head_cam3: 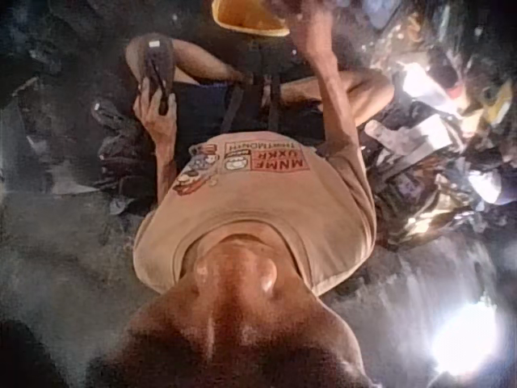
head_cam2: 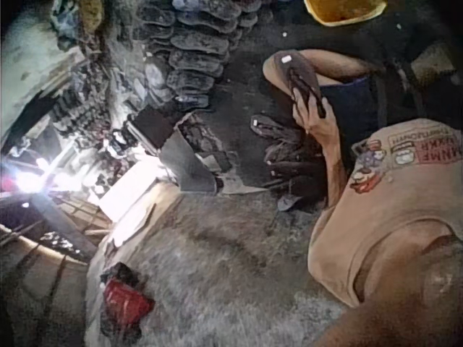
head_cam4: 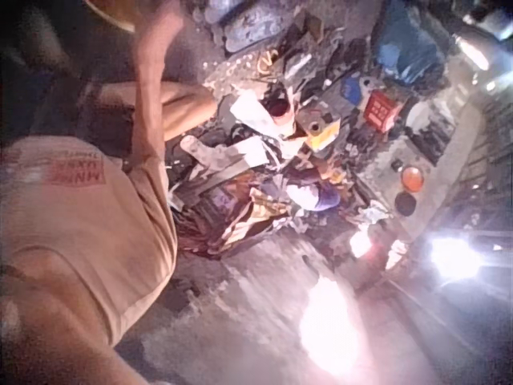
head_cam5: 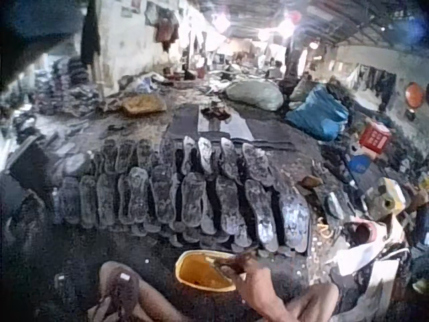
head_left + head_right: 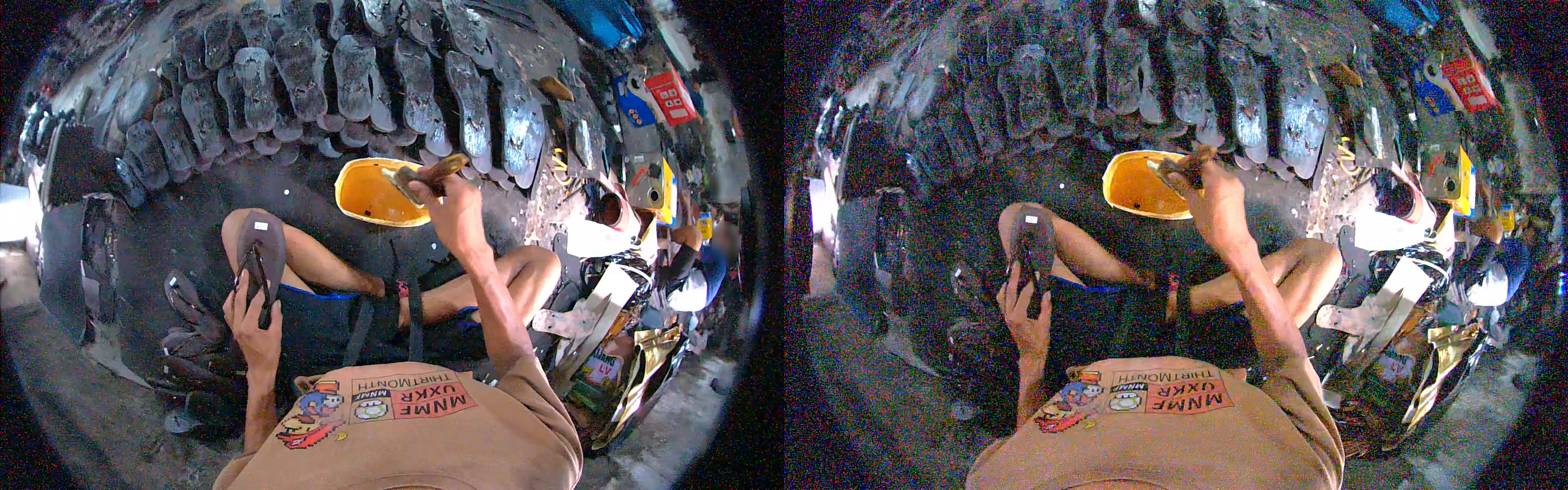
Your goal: The person sits on the floor and repeatedly picks up grey slipper soles, applies a yellowish substance from a container using a brush, and places them back in a pile. The person handles the soles one at a time, dipping the brush into the container between applications.
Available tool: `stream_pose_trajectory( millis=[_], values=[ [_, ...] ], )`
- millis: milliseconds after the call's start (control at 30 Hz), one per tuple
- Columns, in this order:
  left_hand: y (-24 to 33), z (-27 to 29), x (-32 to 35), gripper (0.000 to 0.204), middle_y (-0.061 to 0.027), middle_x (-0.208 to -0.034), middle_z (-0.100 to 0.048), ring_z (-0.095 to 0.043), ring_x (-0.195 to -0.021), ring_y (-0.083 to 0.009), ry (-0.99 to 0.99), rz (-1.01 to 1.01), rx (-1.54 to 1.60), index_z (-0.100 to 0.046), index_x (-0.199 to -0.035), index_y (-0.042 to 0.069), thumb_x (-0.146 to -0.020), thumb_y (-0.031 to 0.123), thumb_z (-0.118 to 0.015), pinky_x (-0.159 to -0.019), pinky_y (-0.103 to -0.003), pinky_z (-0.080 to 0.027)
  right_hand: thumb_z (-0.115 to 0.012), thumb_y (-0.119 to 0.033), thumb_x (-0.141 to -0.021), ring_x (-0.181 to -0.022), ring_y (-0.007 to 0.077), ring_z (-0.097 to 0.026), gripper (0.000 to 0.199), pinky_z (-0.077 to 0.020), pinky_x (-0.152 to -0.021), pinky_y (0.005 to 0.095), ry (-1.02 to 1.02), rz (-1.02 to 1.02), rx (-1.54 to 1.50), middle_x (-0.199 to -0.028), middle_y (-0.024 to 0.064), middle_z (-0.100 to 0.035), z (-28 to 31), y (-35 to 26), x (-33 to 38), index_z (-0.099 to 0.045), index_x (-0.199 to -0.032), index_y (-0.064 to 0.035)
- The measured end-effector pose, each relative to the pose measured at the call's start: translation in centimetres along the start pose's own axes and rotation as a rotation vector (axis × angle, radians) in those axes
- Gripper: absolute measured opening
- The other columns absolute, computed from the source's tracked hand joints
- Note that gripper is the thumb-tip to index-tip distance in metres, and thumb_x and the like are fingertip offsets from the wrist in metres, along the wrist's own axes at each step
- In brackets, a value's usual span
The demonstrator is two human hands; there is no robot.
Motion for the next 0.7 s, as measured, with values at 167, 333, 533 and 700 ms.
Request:
stream_pose_trajectory(
  millis=[167,333,533,700],
  values=[
    [0.5,0.3,-0.8,0.047,-0.0148,-0.151,-0.055,-0.049,-0.135,-0.0384,-0.078,-0.010,0.053,-0.073,-0.126,0.009,-0.079,0.004,-0.077,-0.115,-0.046,-0.037,-0.075,-0.022,-0.094,-0.079,0.0344,-0.074,0.021,-0.0574,-0.073,0.0434,0.008,0.438,0.276,-0.092,0.0155,-0.076,-2.7,1.6,0.5,-0.072,-0.105,-0.0047],
    [-0.2,1.3,-1.7,0.051,-0.0153,-0.143,-0.061,-0.059,-0.124,-0.0301,-0.022,0.178,0.460,-0.065,-0.135,0.002,-0.085,0.010,-0.071,-0.110,-0.040,-0.043,-0.071,-0.021,-0.099,-0.076,0.0210,-0.072,0.022,-0.0566,-0.072,0.0378,0.378,-0.085,-0.063,-0.089,0.0123,-0.076,3.7,0.9,0.1,-0.068,-0.105,-0.0005],
    [2.5,-4.8,-4.5,0.060,-0.0141,-0.132,-0.063,-0.063,-0.112,-0.0267,-0.134,0.688,1.828,-0.056,-0.138,0.001,-0.094,0.040,-0.064,-0.096,-0.038,-0.050,-0.074,-0.024,-0.091,-0.077,0.0179,-0.067,0.030,-0.0542,-0.072,0.0364,-0.025,-0.248,0.008,-0.079,0.0140,-0.070,2.8,3.9,7.6,-0.066,-0.105,0.0012],
    [7.8,-7.5,-6.4,0.062,-0.0140,-0.137,-0.061,-0.056,-0.121,-0.0337,-0.445,0.681,2.450,-0.057,-0.140,0.008,-0.094,0.049,-0.065,-0.086,-0.044,-0.047,-0.077,-0.026,-0.091,-0.094,0.0191,-0.069,0.038,-0.0548,-0.086,0.0336,0.319,-0.506,-1.105,-0.108,0.0123,-0.074,3.6,1.1,4.4,-0.068,-0.115,0.0024]
  ],
)
Point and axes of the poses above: each hand's wrist, its own x-axis away from the middle knuckle, its own z-axis out of the back of the hand, y = z × x, the point moved 3 cm from there along -x, towards the middle knuckle
